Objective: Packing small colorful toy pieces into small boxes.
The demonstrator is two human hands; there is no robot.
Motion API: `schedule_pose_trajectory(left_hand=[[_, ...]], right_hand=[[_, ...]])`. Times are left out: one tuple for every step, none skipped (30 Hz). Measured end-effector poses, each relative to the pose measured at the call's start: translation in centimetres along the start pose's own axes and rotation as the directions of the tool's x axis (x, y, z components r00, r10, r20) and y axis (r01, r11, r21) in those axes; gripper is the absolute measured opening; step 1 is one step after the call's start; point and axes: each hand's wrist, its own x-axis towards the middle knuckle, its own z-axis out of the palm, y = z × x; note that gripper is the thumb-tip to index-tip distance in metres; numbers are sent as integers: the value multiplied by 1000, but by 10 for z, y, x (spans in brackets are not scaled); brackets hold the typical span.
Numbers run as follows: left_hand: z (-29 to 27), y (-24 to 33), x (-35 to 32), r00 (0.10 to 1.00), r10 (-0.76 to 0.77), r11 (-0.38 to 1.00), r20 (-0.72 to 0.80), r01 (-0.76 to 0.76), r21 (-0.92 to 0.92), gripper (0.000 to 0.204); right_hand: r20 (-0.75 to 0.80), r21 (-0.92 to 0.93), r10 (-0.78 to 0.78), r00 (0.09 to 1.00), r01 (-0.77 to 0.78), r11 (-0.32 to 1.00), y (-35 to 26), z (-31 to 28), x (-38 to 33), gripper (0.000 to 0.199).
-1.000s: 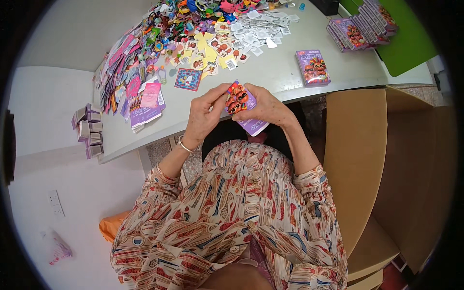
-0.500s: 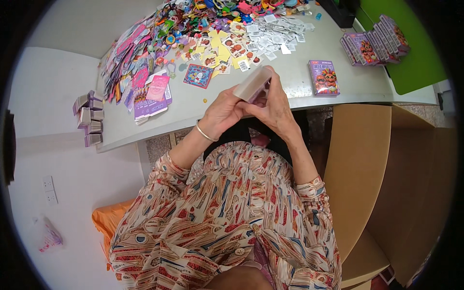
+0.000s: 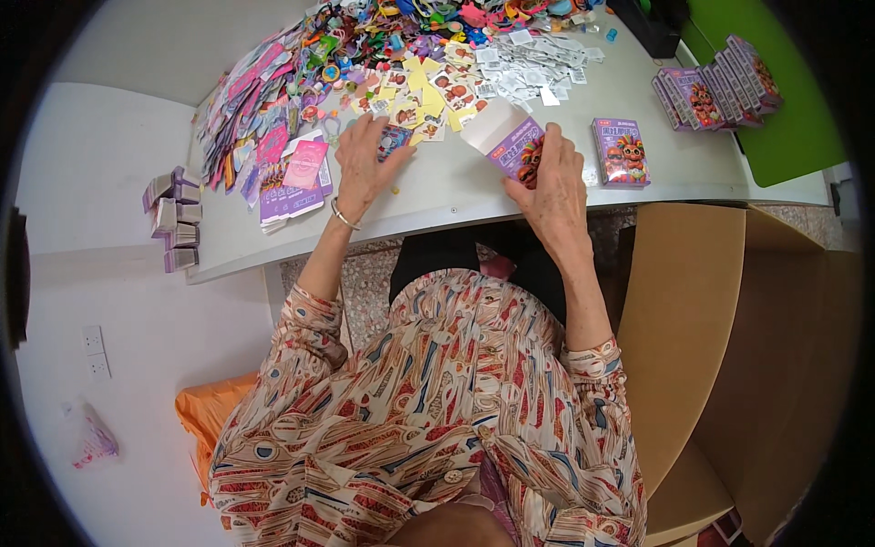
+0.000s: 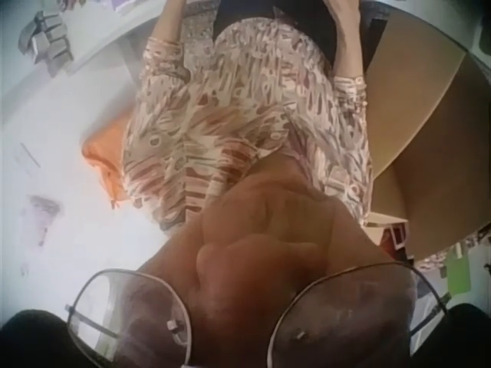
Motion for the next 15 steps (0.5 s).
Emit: schedule_pose_trajectory(left_hand=[[0,1,2,1000,-9,1000,-1,9,-3,58],[3,0,6,999,35,999,34,-35,-10,59],[5,3,13,994,86,996,67,-84,-24,61],[3,5,18,995,81,996,65,-79,-32,61],[-1,4,22,987,48,998,151,-52,23,62],[-4,3,26,972,14,996,236,-34,80,63],[-3,-8,25,972,14,996,236,-33,78,63],[-1,-21,23,954,-34,997,298,13,73,63],[-3,-25,23,929,-79,996,361,57,72,63],[-4,-26,21,929,-77,996,362,54,73,63],[-5,-26,18,945,-67,996,319,47,69,63],[-7,-25,16,960,-61,997,272,44,66,62],[-5,-29,16,960,-61,997,272,44,68,62],[-2,-38,16,966,-38,999,254,34,21,56],[-2,-43,19,971,-13,999,237,20,-29,50]], right_hand=[[22,-56,24,999,-23,998,-4,-5,1,85],[43,-113,48,998,-43,993,-7,-8,0,84],[45,-123,48,998,-42,992,-5,-9,-1,84],[22,-156,33,999,-29,987,-2,-10,-4,85],[1,-189,17,1000,-17,982,0,-11,-6,86],[1,-194,19,1000,-18,981,1,-13,-7,86],[9,-193,38,999,-36,981,0,-14,-9,87],[16,-191,58,998,-54,980,-1,-15,-9,87],[15,-189,60,998,-56,980,-3,-15,-9,87],[36,-216,36,999,-28,976,-6,-14,-8,87],[57,-242,14,998,0,970,-9,-13,-7,86],[57,-240,13,998,1,971,-12,-12,-6,86],[88,-253,10,996,13,967,-15,-11,-5,85],[119,-266,8,993,24,964,-18,-10,-3,83],[116,-267,10,993,22,963,-20,-9,-2,83]])
